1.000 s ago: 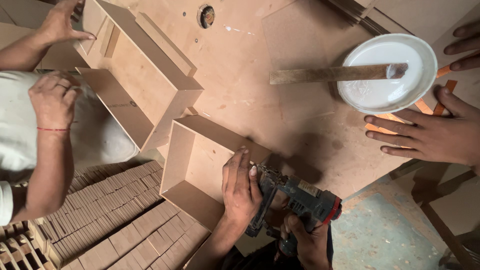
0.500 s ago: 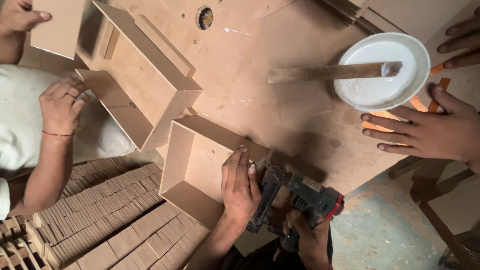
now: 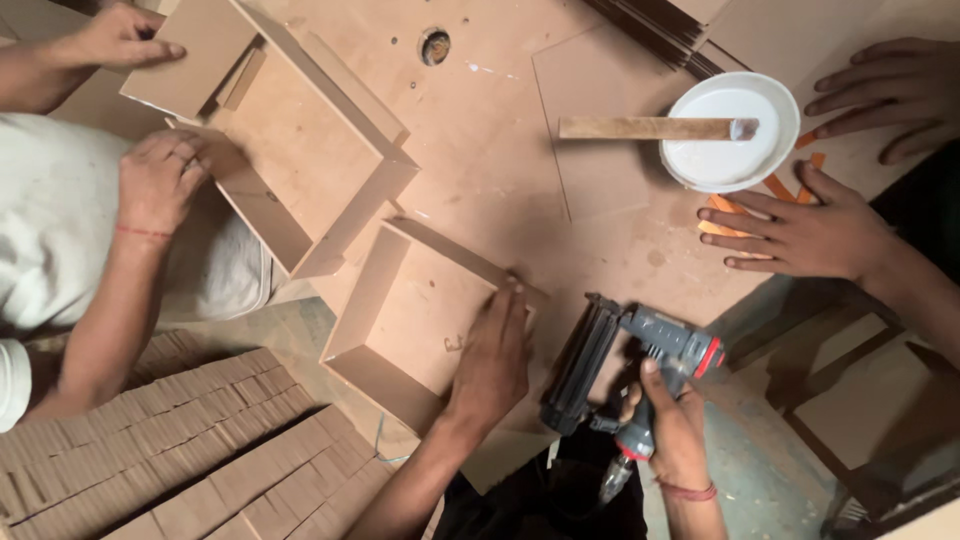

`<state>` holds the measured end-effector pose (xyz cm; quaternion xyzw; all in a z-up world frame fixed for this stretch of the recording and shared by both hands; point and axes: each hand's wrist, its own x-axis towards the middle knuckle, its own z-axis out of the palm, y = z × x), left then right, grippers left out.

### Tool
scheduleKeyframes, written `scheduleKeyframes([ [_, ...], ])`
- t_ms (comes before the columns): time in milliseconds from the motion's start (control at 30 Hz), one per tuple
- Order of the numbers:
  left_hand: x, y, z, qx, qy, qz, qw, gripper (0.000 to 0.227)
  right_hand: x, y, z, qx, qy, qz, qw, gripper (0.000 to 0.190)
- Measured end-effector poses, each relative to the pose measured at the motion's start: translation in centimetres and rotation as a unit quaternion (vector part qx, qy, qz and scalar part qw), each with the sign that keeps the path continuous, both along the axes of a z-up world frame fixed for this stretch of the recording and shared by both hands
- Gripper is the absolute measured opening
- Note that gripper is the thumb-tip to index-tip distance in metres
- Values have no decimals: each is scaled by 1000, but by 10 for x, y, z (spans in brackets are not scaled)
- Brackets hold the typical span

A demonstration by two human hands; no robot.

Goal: The person assembles a small wooden box by attaching side panels to a base using a pneumatic nail gun. They position the panels, drive nails along the edges, and then measure the finished box with a tape measure.

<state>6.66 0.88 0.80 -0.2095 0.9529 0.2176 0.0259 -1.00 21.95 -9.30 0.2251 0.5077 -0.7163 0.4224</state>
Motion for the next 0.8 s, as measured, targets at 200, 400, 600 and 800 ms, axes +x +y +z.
scheduleKeyframes([
  [200, 34, 16, 8, -11, 71, -106, 992, 62, -32, 11, 12, 41, -3, 85, 996, 32],
  [400, 46, 25, 10, -26, 63, -172, 983, 59, -75, 14, 24, 49, 19, 202, 978, 37],
  [600, 44, 37, 11, -45, 41, -100, 993, 79, -112, 15, 31, 20, -4, 309, 951, 36],
  [800, 42, 67, -1, -120, 45, 63, 990, 78, -126, 9, 28, -2, -31, 390, 920, 33],
])
